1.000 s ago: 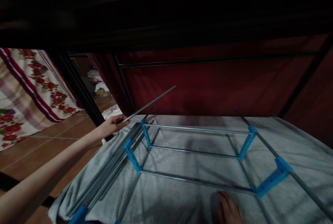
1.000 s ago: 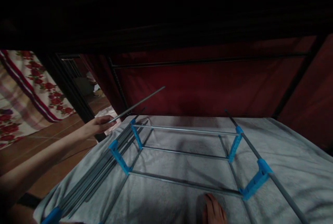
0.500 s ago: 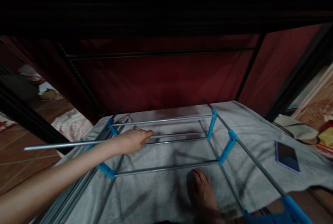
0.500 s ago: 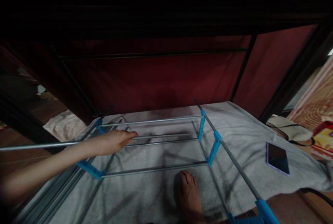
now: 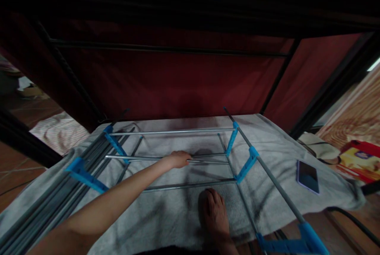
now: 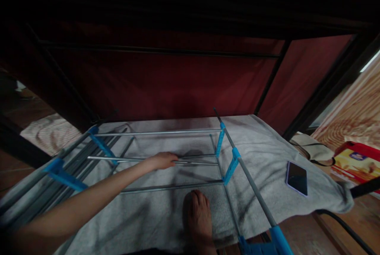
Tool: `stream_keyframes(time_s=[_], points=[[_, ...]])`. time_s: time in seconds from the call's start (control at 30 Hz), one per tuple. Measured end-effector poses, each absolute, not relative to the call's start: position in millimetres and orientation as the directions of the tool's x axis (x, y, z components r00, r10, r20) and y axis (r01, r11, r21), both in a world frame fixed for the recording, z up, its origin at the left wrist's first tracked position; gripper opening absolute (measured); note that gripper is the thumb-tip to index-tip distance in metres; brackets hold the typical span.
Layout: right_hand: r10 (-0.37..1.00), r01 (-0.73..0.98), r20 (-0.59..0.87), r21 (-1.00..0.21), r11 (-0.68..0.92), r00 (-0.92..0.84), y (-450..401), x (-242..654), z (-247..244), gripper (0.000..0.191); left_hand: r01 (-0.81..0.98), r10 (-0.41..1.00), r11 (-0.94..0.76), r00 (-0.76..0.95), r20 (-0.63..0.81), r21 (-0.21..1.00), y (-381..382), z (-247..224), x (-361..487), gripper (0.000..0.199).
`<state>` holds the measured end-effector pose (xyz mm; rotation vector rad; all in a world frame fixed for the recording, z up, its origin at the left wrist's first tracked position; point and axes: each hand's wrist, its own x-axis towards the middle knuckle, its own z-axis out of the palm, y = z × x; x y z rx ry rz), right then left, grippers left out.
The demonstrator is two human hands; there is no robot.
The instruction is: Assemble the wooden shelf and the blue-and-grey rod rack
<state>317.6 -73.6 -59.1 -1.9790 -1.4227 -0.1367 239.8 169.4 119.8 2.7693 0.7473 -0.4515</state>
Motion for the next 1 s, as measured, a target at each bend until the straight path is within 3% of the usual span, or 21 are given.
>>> stream_keyframes(time_s=[0.13, 0.37, 0.6, 0.83, 1.0], points=[[0.808, 0.868, 0.447, -0.472, -0.151, 0.384, -74, 318, -58, 0.037, 0.515, 0.442, -0.844, 0.825, -0.351, 0.148, 159, 89, 237, 0.037], [0.828, 0.880, 0.429, -0.452, -0.148, 0.360, -76, 322, -64, 0.039, 0.552, 0.544, -0.799, 0.832, -0.105, 0.238, 135, 70, 224, 0.039], [0.835, 0.869, 0.420, -0.476, -0.131, 0.356, -75, 326, -67, 0.037, 0.616, 0.631, -0.765, 0.776, 0.026, 0.190, 124, 70, 213, 0.033], [0.815, 0.847, 0.430, -0.515, -0.133, 0.389, -74, 326, -64, 0.035, 0.598, 0.606, -0.795, 0.779, 0.161, 0.098, 123, 74, 226, 0.042], [0.825, 0.848, 0.414, -0.512, -0.140, 0.385, -74, 326, -63, 0.036, 0.623, 0.624, -0.779, 0.760, 0.180, 0.071, 126, 78, 234, 0.045]])
